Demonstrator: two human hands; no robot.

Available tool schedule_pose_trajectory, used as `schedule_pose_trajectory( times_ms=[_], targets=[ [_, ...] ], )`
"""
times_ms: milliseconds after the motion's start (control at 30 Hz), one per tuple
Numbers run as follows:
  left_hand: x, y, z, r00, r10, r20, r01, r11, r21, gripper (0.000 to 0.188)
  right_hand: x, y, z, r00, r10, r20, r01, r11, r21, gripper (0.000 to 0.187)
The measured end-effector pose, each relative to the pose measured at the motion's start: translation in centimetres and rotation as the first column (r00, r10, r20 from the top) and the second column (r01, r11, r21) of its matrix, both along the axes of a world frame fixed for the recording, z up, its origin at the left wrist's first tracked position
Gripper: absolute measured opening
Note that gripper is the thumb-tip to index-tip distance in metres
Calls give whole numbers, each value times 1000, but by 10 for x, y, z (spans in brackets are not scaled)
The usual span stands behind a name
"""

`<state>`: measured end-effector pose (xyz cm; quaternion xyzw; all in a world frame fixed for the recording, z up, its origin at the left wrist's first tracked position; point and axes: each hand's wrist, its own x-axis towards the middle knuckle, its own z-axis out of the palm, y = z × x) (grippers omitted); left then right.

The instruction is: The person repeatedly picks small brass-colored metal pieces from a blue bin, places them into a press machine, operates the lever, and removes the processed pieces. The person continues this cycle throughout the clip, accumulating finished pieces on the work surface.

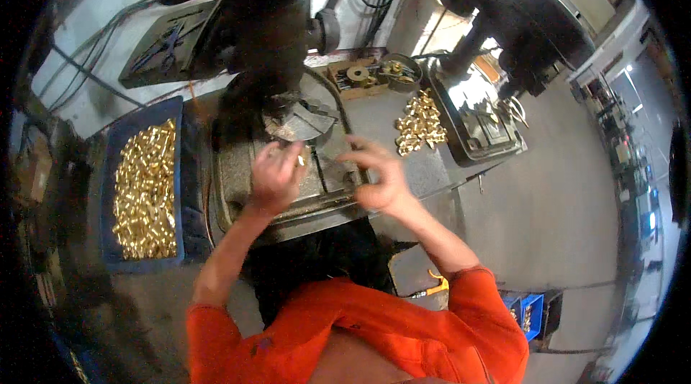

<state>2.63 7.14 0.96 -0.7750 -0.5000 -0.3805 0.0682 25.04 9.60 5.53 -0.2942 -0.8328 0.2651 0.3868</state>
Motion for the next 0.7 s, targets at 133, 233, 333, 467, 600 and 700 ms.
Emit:
schedule_pose_trajectory(
  times_ms=[133, 233, 333, 467, 600, 700],
  targets=[
    [36, -5, 5, 989, -143, -39, 145, 986, 86, 43, -28, -7, -32, 991, 22, 133, -23, 1000, 9, 43],
    [40, -1, 4, 985, -163, -53, 167, 982, 92, 44, -25, -2, -32, 988, 5, 156, -9, 1000, 21, 40],
    [34, -7, 8, 986, -132, -101, 138, 989, 58, 39, -13, 30, -42, 990, 131, -54, -139, 972, -188, 41],
    [-11, -28, 37, 997, -1, -78, 1, 1000, -7, 38, 59, 131, -76, 970, -232, 71, 241, 955, -172, 37],
    [-92, -60, 37, 948, 315, -45, -312, 948, 59, 35, 132, 209, -95, 715, -497, 491, 556, 830, 30, 39],
    [-153, -78, 41, 763, 573, 300, -494, 816, -301, 38, 199, 264, -150, 420, -676, 606, 597, 709, 376, 41]
  ],
)
